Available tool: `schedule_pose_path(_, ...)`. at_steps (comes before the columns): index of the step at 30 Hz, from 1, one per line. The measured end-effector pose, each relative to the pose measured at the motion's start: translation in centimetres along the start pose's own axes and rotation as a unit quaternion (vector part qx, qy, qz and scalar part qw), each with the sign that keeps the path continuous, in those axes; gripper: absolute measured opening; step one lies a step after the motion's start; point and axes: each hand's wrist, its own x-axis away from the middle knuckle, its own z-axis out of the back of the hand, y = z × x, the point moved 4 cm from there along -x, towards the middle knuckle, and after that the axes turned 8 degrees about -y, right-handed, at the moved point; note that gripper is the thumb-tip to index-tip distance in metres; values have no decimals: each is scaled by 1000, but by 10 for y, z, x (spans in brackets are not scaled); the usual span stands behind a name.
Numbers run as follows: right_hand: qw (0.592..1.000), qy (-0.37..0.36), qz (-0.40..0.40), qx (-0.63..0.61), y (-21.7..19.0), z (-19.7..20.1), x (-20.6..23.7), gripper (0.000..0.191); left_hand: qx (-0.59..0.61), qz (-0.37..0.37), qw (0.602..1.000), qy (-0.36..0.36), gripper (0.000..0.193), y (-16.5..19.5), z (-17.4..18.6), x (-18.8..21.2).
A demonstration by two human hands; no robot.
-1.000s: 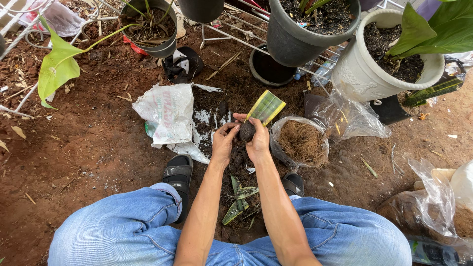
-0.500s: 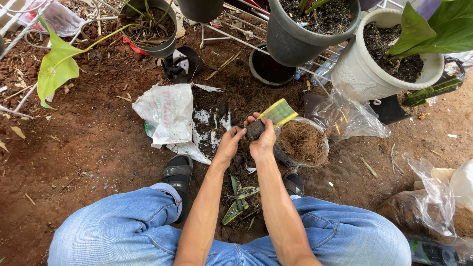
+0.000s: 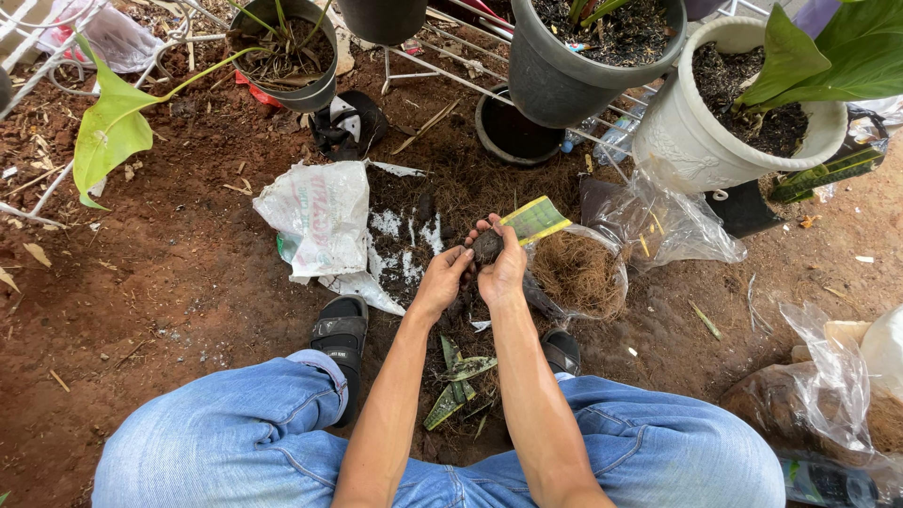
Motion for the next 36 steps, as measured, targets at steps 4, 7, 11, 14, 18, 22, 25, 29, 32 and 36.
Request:
schedule_pose_path(4, 1000, 10, -5, 0, 0, 1, 0, 24, -18, 0, 1000, 15, 33, -1, 0, 0)
schedule_pose_path(7, 1000, 16, -14, -13, 0, 2, 1, 24, -41, -13, 999, 32, 33, 2, 0, 2)
schedule_pose_path(11, 1000, 13, -11, -9, 1, 3, 0, 24, -33, -33, 998, 37, 32, 5, 0, 3)
schedule_pose_path(14, 1000, 10, -10, -8, 3, 4, -1, 23, -11, -43, 999, 19, 31, 5, 1, 3)
schedule_pose_path(18, 1000, 11, -6, -5, 4, 6, -3, 24, -2, -37, 999, 12, 31, 2, 0, 2)
schedule_pose_path(22, 1000, 16, -8, 2, 5, 7, -4, 26, 11, -41, 999, 14, 31, -1, 1, 0)
schedule_pose_path(25, 1000, 13, -9, 2, 5, 5, -2, 26, -3, -57, 998, 18, 32, -1, 2, -1)
schedule_pose_path(29, 1000, 13, -15, 11, 5, 4, 0, 25, -8, -50, 998, 21, 32, -1, 3, -1)
schedule_pose_path(32, 1000, 10, -14, 11, 5, 3, 0, 26, 23, -30, 999, 13, 31, -3, 2, 0)
schedule_pose_path(36, 1000, 9, -10, 11, 4, 4, 0, 25, 44, -21, 999, 8, 30, -7, 2, -2)
